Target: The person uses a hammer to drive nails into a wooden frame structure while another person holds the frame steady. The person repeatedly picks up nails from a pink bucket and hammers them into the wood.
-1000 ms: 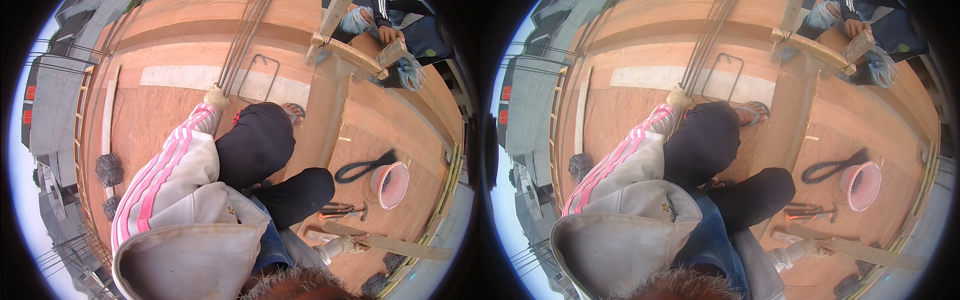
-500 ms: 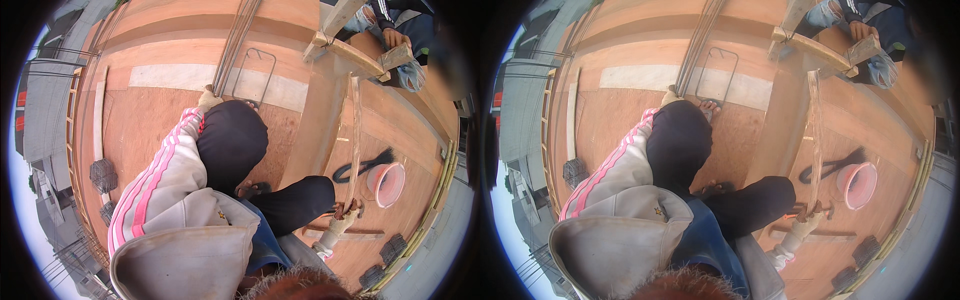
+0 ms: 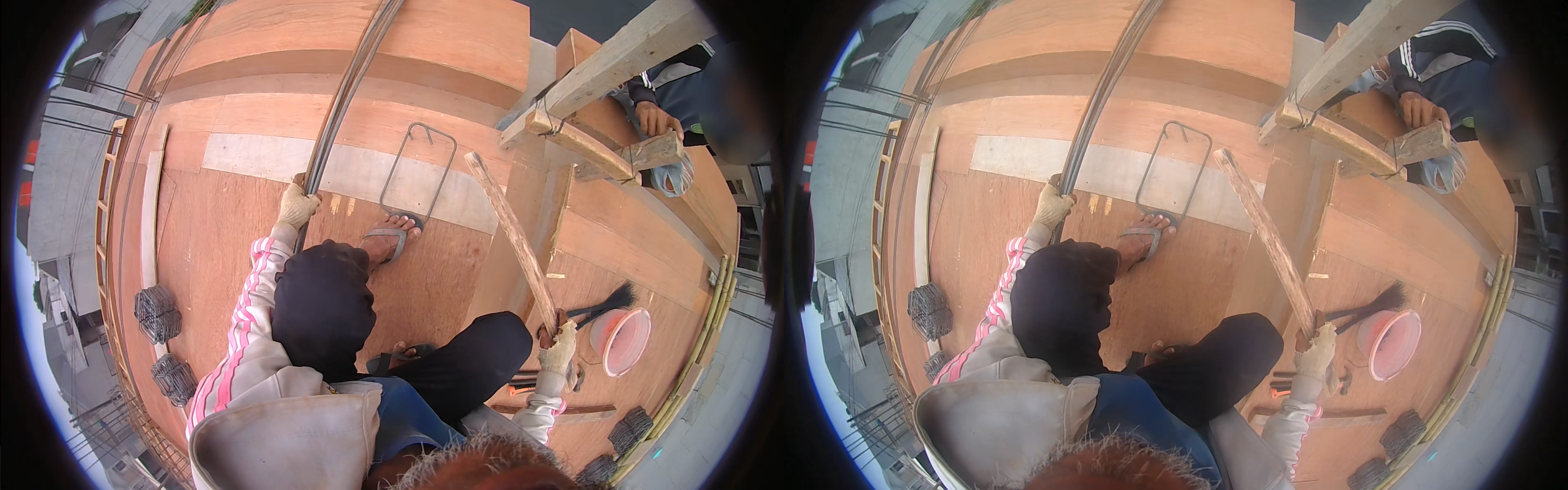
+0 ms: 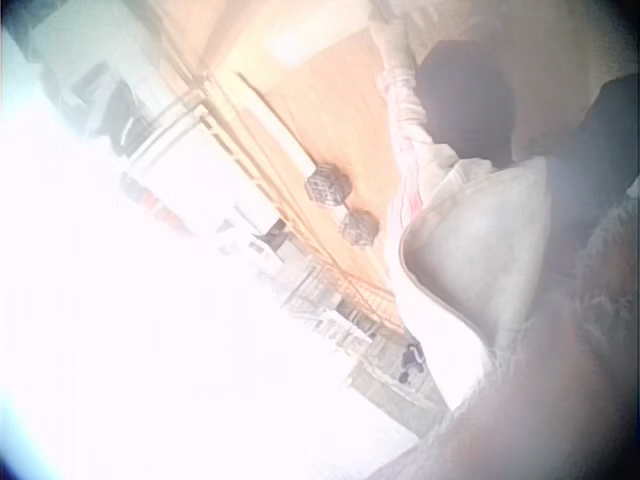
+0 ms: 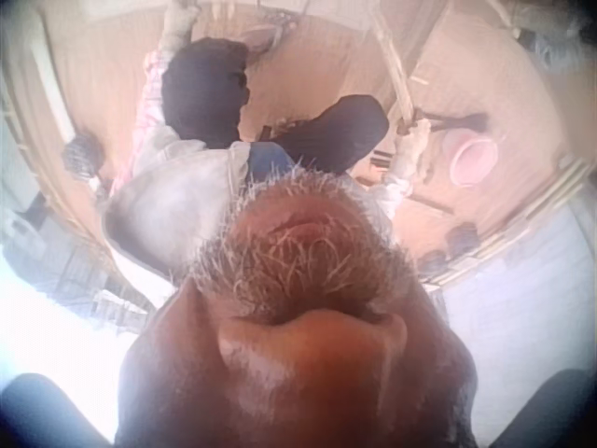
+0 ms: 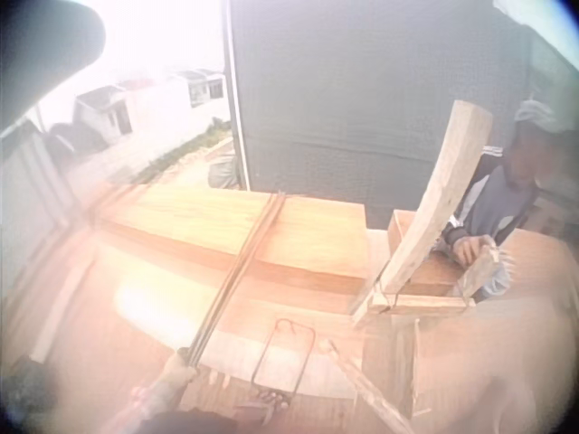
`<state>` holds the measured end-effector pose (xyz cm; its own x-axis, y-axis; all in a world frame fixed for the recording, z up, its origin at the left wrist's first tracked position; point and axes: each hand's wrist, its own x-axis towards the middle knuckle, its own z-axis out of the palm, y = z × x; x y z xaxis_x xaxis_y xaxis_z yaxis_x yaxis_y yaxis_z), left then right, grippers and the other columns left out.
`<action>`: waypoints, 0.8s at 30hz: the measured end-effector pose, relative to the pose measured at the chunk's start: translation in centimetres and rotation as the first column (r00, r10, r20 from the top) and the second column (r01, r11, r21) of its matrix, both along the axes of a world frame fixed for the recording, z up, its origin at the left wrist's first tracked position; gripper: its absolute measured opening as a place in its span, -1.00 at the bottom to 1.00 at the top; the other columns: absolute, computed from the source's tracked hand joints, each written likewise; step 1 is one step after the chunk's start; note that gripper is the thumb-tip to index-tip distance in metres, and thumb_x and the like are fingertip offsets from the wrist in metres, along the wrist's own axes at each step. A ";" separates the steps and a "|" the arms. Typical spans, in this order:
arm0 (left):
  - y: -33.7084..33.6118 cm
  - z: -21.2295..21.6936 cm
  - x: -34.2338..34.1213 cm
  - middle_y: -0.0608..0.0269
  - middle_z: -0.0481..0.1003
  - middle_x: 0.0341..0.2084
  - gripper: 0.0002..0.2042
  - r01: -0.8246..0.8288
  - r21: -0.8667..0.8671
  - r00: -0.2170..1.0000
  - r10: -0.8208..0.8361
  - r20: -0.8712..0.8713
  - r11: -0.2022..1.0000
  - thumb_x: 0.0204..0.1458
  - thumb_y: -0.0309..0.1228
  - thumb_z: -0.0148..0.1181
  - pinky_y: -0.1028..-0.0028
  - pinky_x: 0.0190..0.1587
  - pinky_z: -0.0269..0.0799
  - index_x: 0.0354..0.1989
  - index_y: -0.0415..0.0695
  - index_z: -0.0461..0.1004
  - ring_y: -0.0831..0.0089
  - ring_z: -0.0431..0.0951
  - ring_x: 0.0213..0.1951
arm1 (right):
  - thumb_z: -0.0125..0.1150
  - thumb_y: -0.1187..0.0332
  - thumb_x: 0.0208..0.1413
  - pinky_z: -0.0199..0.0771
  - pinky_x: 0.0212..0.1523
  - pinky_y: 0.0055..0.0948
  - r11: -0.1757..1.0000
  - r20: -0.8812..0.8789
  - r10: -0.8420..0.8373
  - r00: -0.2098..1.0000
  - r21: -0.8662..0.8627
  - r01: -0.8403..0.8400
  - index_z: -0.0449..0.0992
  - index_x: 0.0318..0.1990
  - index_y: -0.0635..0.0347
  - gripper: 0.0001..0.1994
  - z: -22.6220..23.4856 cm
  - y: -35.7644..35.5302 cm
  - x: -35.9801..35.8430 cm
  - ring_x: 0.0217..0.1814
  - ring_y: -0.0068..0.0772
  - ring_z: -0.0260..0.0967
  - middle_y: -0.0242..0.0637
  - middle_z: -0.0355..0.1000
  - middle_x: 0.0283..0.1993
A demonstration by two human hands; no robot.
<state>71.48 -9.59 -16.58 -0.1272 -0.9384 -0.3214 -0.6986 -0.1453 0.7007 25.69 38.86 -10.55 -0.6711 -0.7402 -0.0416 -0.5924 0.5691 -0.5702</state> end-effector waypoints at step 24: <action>-1.3 13.1 -10.0 -0.10 0.46 0.10 -0.27 0.558 -0.421 0.815 -0.568 0.117 0.715 0.02 -0.13 0.47 0.13 0.15 0.45 0.34 -0.13 0.30 0.01 0.48 0.18 | 0.33 0.26 -0.03 0.46 -0.13 -0.13 0.758 -0.459 0.641 0.615 0.248 -0.604 0.50 -0.12 0.05 -0.70 11.0 -24.1 0.2 -0.08 -0.14 0.47 -0.23 0.44 -0.17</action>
